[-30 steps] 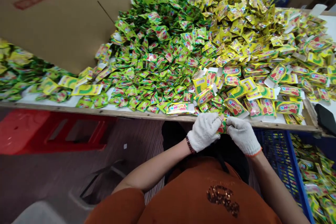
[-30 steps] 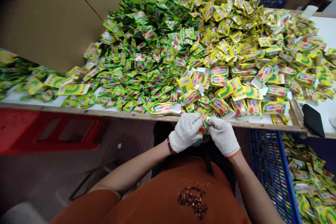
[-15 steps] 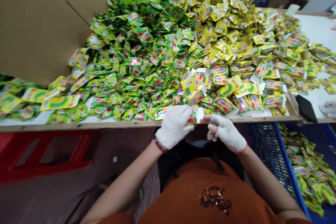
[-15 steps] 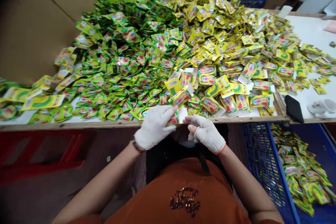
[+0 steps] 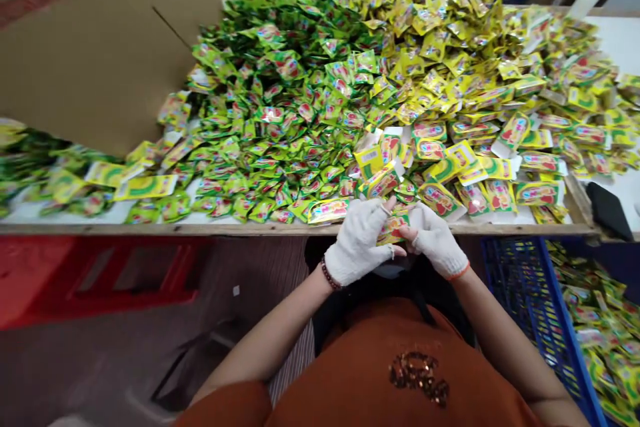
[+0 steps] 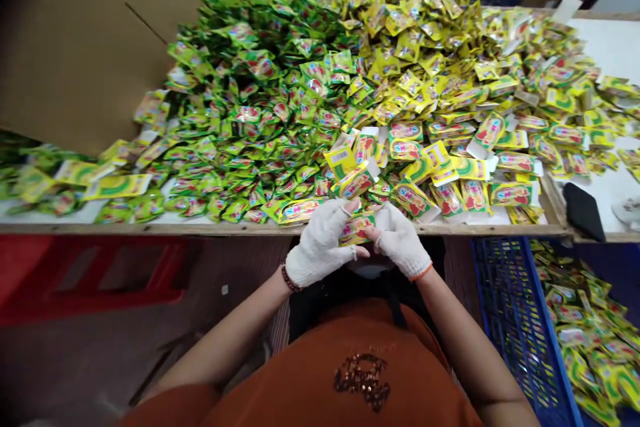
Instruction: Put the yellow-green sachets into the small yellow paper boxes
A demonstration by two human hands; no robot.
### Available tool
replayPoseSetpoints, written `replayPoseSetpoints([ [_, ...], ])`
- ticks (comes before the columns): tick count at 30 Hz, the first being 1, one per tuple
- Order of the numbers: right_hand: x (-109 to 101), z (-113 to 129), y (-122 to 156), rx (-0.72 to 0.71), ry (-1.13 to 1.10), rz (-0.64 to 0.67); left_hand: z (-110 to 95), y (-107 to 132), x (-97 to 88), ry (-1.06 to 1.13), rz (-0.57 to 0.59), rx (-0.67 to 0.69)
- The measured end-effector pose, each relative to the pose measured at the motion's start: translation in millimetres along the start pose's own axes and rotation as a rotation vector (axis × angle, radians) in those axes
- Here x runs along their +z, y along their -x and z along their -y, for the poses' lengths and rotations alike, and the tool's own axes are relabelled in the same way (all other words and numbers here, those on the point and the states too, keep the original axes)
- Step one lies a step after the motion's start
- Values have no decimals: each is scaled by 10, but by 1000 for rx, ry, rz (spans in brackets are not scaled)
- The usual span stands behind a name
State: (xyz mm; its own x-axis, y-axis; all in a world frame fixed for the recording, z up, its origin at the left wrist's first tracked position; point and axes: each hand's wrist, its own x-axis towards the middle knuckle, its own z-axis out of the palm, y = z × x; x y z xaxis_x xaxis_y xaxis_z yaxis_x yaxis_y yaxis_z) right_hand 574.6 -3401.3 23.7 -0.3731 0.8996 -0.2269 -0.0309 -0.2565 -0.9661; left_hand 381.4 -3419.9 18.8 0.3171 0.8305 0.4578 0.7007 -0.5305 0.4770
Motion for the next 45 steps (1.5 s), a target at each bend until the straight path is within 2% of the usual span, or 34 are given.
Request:
replayPoseSetpoints([
  [3, -26, -66, 15, 4, -21, -37, 73, 74, -130, 412, 1, -308],
  [6, -34, -117, 34, -21, -46, -45, 130, 127, -179, 737, 86, -449],
  [10, -7, -120, 45, -30, -42, -43, 82, 101, -146, 752, 63, -551],
  [14, 36, -53, 70, -23, -33, -78, 13, 45, -114, 693, 50, -575],
  [18, 93, -23, 91, -4, -3, -112, 34, 47, -100, 676, 30, -614],
  [23, 108, -63, 83, 20, -31, -140, 75, 100, -93, 710, -1, -558],
  [32, 179, 13, 167, -27, 32, -194, 1, 95, -25, 705, -57, -594],
  [35, 199, -24, 161, -28, 19, -206, -34, 90, -66, 653, -48, -579],
  [37, 202, -66, 127, 3, -9, -206, -87, 91, -125, 520, -49, -468],
  [40, 221, -119, 69, -36, 9, -179, -180, 88, -203, 80, -46, -195],
  [43, 262, -142, 39, -73, 76, -97, -167, 68, -242, -226, 111, -11],
  [45, 276, -146, 37, 22, 65, -10, -60, 41, -266, -304, 184, 16],
])
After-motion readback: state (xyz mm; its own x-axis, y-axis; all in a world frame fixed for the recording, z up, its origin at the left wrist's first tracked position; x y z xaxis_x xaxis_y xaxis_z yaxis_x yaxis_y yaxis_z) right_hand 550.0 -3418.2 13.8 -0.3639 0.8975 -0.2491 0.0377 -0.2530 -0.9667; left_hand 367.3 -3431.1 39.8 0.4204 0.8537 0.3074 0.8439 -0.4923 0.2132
